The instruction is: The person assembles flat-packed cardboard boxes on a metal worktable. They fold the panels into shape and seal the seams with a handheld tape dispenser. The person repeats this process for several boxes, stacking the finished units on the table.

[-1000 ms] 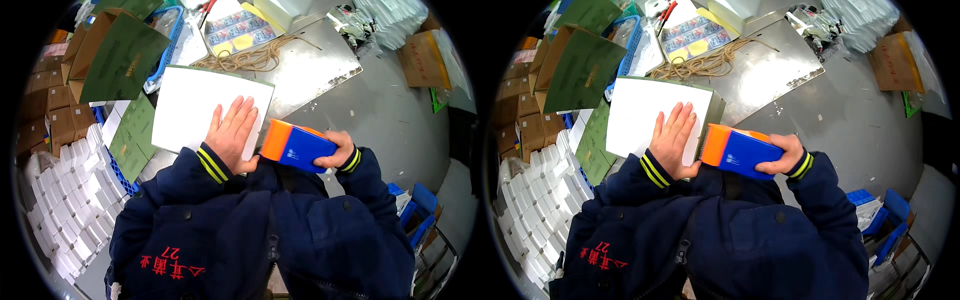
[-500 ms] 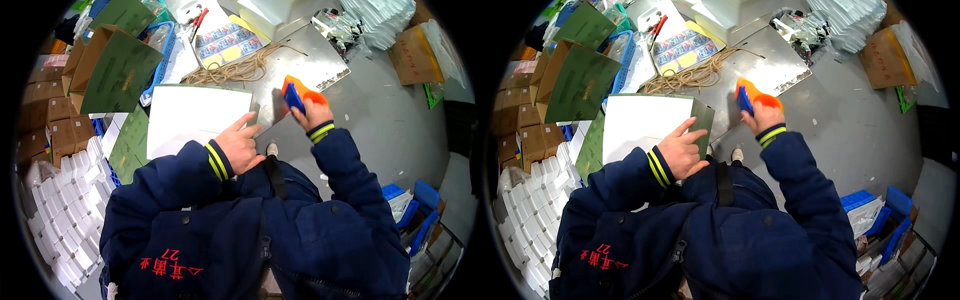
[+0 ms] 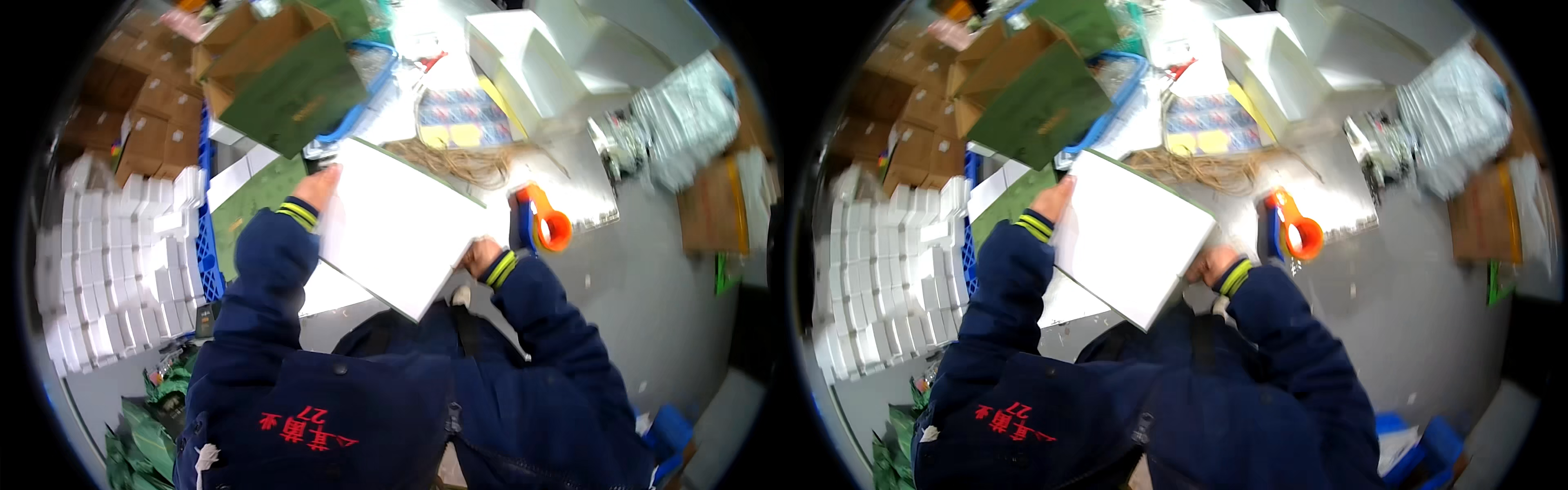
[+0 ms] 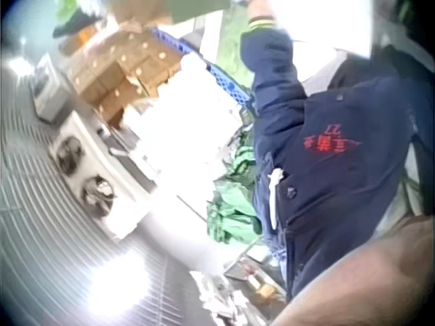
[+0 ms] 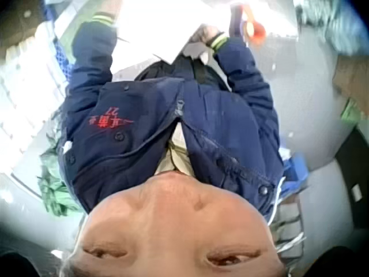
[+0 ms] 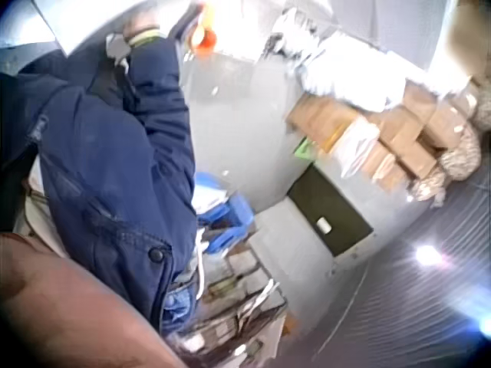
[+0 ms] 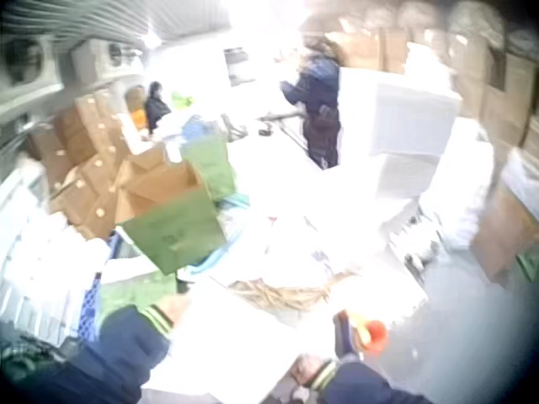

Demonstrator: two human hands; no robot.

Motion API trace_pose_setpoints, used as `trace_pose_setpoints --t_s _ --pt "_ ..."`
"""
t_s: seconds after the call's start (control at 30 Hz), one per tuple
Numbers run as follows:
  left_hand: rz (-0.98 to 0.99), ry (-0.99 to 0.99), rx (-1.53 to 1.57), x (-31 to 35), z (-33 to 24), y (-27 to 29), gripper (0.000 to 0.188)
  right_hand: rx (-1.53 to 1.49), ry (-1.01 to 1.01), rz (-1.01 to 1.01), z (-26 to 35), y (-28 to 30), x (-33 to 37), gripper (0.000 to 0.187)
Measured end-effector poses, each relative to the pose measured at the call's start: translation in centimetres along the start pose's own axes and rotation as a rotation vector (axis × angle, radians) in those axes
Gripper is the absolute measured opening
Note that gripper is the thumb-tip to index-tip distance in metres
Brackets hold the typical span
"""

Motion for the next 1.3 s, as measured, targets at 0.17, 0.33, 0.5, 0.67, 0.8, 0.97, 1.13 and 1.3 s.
trace_pose_setpoints --t_s 0.17,0.33,0.5,0.67,0.8,0.97,1.13,1.3 --pt "-0.002 0.0 -0.005 7.3 -5.5 1.2 0.062 0.292 -0.143 0.066 -3.8 -3.0 1.1 0.027" --pt "0.018 -0.235 0.967 17.3 -1.8 5.3 0.083 0.238 0.051 -0.252 1.3 1.4 3.6 0.032" --pt "0.138 -0.09 1.088 23.3 7.9 9.2 0.094 0.272 0.417 -0.438 8.5 -1.3 -2.1 0.037" --pt "0.017 0.133 1.215 29.9 19.1 12.7 0.067 0.001 0.522 -0.286 20.9 -5.6 -10.3 0.045" --pt "-0.082 -0.037 1.301 30.3 22.6 19.6 0.059 -0.454 0.406 0.01 27.6 -6.1 -18.4 0.069" --pt "-0.251 -0.018 1.366 26.5 25.5 25.2 0.066 -0.4 0.503 0.064 35.8 -3.9 -28.8 0.08" --pt "-0.469 -0.14 1.212 18.1 30.0 32.2 0.037 -0.156 0.666 -0.159 40.1 -1.1 -39.7 0.069" --pt "-0.641 0.036 1.071 6.3 35.8 34.5 0.025 -0.406 0.572 -0.347 40.8 2.5 -45.2 0.047"
Point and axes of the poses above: each hand's wrist, its own x-axis away from the middle knuckle, its own y-axis out of the back of the hand, z = x × y, the point moved 3 cm from there along -x, towards the middle knuckle, and after that the axes turned 6 degrees about y, right-handed, at the moved point
